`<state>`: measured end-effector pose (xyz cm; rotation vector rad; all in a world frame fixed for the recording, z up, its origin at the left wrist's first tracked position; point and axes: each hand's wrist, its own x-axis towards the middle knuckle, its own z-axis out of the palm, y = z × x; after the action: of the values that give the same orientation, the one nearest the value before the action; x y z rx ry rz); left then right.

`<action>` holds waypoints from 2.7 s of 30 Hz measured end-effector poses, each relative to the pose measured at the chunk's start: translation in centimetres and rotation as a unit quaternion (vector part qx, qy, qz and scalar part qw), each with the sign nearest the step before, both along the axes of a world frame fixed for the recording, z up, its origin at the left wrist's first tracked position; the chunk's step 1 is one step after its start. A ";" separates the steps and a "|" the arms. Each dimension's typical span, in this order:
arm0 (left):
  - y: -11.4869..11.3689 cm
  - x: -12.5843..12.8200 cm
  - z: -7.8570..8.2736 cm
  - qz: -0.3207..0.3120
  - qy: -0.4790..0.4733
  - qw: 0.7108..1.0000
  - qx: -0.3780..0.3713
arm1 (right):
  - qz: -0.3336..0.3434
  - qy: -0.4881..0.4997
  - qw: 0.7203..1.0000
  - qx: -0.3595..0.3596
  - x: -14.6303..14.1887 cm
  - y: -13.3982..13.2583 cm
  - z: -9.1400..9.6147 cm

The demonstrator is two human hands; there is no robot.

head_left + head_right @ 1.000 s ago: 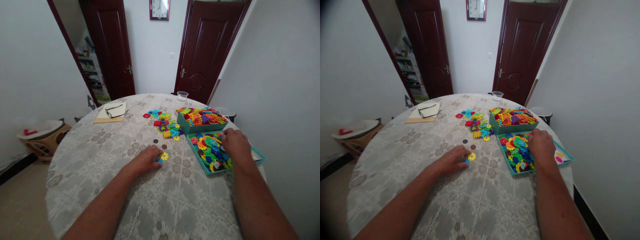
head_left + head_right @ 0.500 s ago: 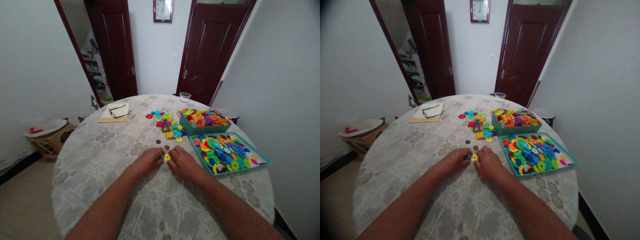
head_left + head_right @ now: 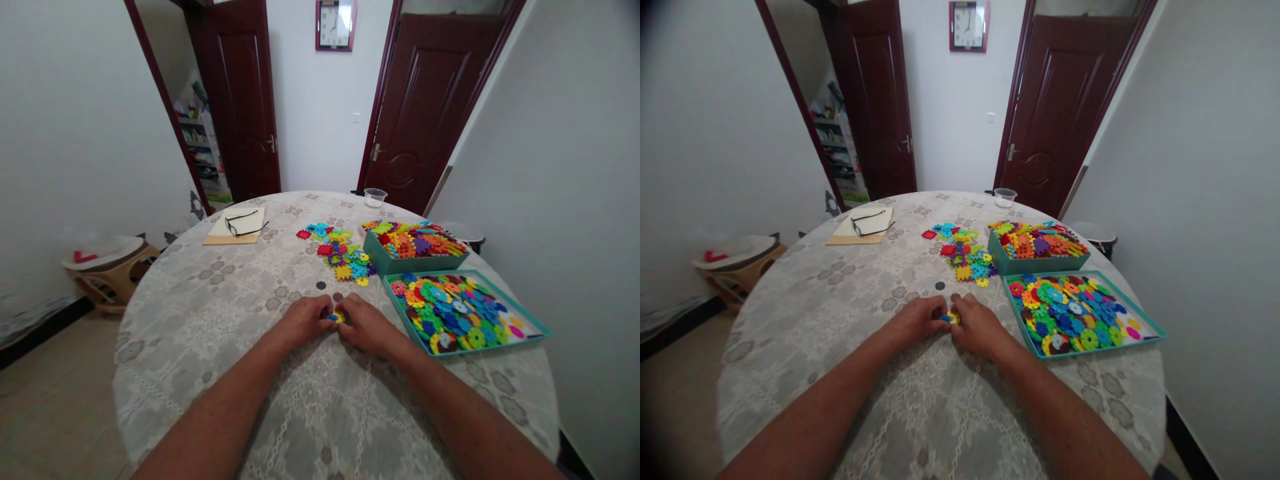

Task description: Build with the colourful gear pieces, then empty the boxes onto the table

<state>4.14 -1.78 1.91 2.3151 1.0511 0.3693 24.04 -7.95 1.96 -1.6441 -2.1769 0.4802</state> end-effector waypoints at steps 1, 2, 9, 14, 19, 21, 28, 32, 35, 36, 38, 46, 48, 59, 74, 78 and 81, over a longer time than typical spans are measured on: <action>0.0 0.0 -0.1 0.002 -0.008 1.000 -0.005 | 0.002 0.005 1.000 0.000 0.1 0.2 0.1; 0.0 0.1 -0.1 0.001 -0.016 1.000 -0.011 | 0.003 0.010 1.000 0.000 0.2 0.3 0.1; 0.2 -0.1 0.0 -0.012 -0.002 0.999 -0.031 | 0.037 0.101 0.994 -0.021 0.2 -0.1 0.1; 0.3 -0.1 -0.3 -0.025 0.017 1.000 0.001 | 0.061 0.218 0.974 -0.023 -0.2 -0.7 -0.3; 0.3 0.4 -0.9 -0.018 0.068 0.995 0.064 | 0.023 0.215 0.976 0.006 -0.4 -0.2 -1.2; 0.4 0.4 -1.2 -0.015 0.066 0.994 0.082 | 0.027 0.202 0.979 0.022 -0.3 0.0 -1.5; 1.2 -0.2 -2.7 0.047 -0.107 0.981 0.152 | -0.050 0.244 0.961 0.118 0.3 1.0 -2.7; 1.8 -0.2 -3.1 0.110 -0.113 0.972 0.175 | -0.063 0.216 0.962 0.153 0.4 1.4 -3.3; 2.5 0.4 -2.6 0.151 -0.031 0.977 0.148 | -0.073 0.197 0.963 0.167 0.5 1.7 -3.8; 2.8 0.7 -2.3 0.158 -0.010 0.977 0.140 | -0.080 0.185 0.964 0.171 0.6 1.7 -3.9; 3.6 1.5 -1.9 0.162 0.021 0.979 0.124 | -0.097 0.153 0.968 0.175 0.9 1.9 -4.1; 7.3 3.7 -0.6 0.195 0.104 0.974 0.046 | -0.114 0.100 0.979 0.137 1.5 2.0 -4.0; 7.7 3.7 -0.4 0.204 0.104 0.973 0.032 | -0.111 0.106 0.978 0.138 1.4 2.1 -3.9; 5.7 4.4 0.5 0.101 0.039 0.993 -0.040 | -0.118 0.139 0.972 0.148 1.5 2.1 -3.5; 2.6 5.0 0.8 0.107 0.003 0.994 -0.033 | -0.146 0.182 0.958 0.166 2.0 2.4 -3.5; -0.2 4.6 0.4 0.101 -0.047 0.994 0.009 | -0.162 0.273 0.941 0.121 1.8 2.4 -3.4; -1.6 4.8 0.4 0.097 -0.060 0.985 0.126 | -0.163 0.391 0.906 0.005 0.9 2.1 -3.0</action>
<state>8.90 -3.41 2.29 2.3773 1.2330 0.7482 24.99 -5.86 -1.06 -1.4185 -1.2886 0.8430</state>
